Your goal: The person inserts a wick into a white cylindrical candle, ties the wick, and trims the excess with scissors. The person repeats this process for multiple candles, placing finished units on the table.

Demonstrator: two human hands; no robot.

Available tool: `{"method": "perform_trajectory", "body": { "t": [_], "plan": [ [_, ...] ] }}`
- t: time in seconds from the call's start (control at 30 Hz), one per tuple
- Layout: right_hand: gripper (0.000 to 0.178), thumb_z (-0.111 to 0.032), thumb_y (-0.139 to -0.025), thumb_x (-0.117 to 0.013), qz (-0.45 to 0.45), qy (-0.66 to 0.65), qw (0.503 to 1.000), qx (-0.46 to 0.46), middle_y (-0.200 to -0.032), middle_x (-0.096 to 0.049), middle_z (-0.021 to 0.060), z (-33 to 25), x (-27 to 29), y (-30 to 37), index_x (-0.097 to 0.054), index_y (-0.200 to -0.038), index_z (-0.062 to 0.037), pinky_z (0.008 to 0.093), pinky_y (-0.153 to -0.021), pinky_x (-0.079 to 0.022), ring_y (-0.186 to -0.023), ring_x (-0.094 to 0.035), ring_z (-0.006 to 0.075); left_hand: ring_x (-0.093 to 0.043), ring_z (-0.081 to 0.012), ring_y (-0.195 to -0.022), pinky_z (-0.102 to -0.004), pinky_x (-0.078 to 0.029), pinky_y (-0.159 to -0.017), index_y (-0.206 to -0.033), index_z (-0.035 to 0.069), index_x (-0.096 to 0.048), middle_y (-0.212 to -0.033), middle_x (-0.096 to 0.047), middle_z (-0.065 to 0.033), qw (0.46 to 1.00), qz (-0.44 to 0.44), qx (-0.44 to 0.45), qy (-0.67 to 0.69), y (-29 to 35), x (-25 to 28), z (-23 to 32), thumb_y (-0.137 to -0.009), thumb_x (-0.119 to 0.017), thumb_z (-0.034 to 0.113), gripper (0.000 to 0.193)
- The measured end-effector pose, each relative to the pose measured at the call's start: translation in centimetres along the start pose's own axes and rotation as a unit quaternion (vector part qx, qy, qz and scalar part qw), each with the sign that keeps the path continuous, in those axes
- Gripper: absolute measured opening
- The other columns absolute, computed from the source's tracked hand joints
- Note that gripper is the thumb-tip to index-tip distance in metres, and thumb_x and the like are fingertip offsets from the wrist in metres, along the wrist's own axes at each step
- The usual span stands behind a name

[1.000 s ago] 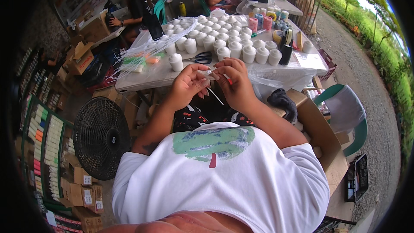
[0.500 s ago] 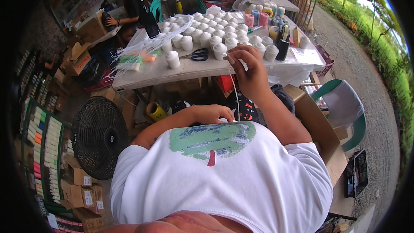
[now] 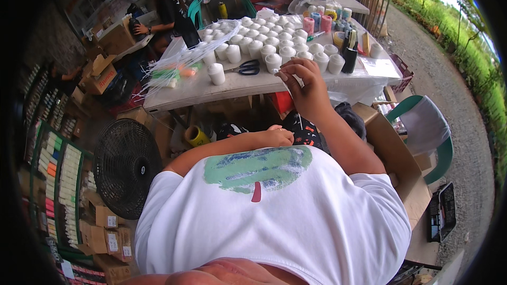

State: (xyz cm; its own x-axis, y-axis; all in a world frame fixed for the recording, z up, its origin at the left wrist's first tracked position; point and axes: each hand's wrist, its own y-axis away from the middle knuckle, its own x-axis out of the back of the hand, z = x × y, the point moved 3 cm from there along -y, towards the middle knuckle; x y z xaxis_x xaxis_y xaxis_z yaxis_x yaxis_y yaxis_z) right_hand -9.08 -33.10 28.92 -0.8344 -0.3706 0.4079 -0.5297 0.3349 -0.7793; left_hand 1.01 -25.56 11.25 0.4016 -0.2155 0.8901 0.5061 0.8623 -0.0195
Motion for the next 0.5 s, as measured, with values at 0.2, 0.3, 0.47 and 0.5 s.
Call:
{"method": "perform_trajectory", "body": {
  "t": [0.2, 0.3, 0.47, 0.5],
  "plan": [
    [0.009, -0.006, -0.083, -0.067, 0.002, -0.035, 0.999, -0.025, -0.099, -0.061, 0.0086, 1.2, 0.6, 0.8, -0.064, -0.090, -0.0028, 0.0337, -0.088, -0.043, -0.099, -0.054, 0.0253, -0.059, -0.0131, -0.092, -0.0278, -0.045, -0.079, -0.103, 0.007, -0.067, -0.094, -0.066, -0.0052, 0.911, -0.097, 0.300, 0.265, 8.7, 0.5, -4.6, -0.090, -0.055, 0.048, 0.045],
    [0.008, -0.006, -0.083, -0.067, 0.008, -0.040, 0.999, -0.035, -0.098, -0.061, 0.0086, 1.9, 1.0, 1.0, -0.065, -0.090, -0.0030, 0.0332, -0.087, -0.043, -0.097, -0.055, 0.0247, -0.059, -0.0130, -0.088, -0.0279, -0.046, -0.081, -0.104, 0.007, -0.067, -0.092, -0.066, -0.0043, 0.900, -0.067, 0.317, 0.292, 10.5, 1.7, -2.8, -0.091, -0.052, 0.052, 0.049],
    [0.007, -0.006, -0.084, -0.067, -0.001, -0.068, 0.997, -0.047, -0.099, -0.060, 0.0083, 0.7, 1.0, 0.8, -0.065, -0.090, -0.0032, 0.0326, -0.088, -0.043, -0.098, -0.055, 0.0236, -0.052, -0.0159, -0.101, -0.0288, -0.043, -0.090, -0.102, 0.008, -0.065, -0.101, -0.052, -0.0053, 0.944, 0.035, 0.193, 0.266, 9.8, 2.3, -0.8, -0.083, -0.066, 0.024, 0.025],
    [0.007, -0.006, -0.084, -0.067, -0.003, -0.076, 0.996, -0.048, -0.099, -0.060, 0.0083, 0.5, 1.1, 0.9, -0.066, -0.090, -0.0033, 0.0326, -0.088, -0.043, -0.099, -0.055, 0.0236, -0.054, -0.0155, -0.097, -0.0287, -0.045, -0.088, -0.099, 0.008, -0.065, -0.097, -0.052, -0.0048, 0.944, 0.048, 0.200, 0.258, 10.1, 2.7, -0.2, -0.084, -0.066, 0.022, 0.020]
  ]
}}
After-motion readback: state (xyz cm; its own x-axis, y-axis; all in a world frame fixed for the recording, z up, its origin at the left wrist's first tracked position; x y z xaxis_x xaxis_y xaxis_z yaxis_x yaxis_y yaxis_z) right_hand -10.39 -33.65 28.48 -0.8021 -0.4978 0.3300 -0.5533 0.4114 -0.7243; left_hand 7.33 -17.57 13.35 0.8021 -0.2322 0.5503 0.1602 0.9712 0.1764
